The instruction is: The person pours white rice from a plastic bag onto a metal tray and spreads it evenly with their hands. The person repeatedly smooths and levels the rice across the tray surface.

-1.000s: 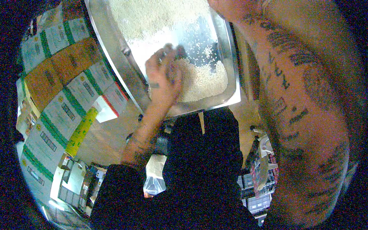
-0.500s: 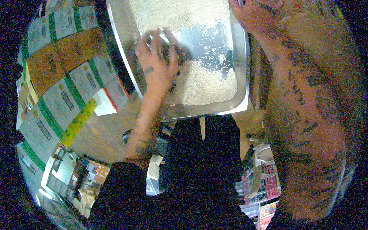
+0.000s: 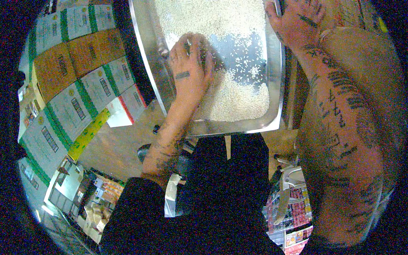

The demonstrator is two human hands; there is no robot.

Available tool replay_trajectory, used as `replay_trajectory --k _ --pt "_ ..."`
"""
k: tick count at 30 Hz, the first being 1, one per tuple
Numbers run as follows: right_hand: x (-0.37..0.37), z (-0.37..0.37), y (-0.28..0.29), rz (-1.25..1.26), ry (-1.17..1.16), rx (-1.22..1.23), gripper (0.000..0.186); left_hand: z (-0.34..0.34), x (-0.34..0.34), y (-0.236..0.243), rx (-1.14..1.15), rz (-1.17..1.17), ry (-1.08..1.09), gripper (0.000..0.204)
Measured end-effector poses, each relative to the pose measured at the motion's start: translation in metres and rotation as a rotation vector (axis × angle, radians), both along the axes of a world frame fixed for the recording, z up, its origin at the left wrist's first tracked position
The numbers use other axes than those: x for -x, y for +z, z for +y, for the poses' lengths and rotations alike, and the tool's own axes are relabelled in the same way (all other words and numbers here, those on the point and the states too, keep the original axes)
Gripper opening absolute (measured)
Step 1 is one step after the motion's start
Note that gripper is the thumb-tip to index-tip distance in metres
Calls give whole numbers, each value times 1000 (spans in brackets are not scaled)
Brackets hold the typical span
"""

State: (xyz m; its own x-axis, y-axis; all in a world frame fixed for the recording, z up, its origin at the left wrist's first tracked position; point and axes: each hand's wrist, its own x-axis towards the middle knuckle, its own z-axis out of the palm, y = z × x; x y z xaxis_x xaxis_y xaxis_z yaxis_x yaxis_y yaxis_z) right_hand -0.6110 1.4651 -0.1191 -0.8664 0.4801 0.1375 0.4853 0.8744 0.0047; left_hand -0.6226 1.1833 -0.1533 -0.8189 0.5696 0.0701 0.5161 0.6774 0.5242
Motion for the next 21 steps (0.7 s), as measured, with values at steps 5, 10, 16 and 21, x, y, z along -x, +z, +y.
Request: replay_trajectory --k 5,10,16,21 --pt "3 3 0 59 43 -34 70 8 -12 15 33 -193 -181 53" --pt "0 3 -1 125 92 1 68 25 3 9 -47 -22 -16 57" --pt "1 6 0 32 52 -49 64 8 -11 3 21 -99 -202 51" --pt "0 3 0 90 46 -10 63 7 -14 9 -24 -167 -198 48"
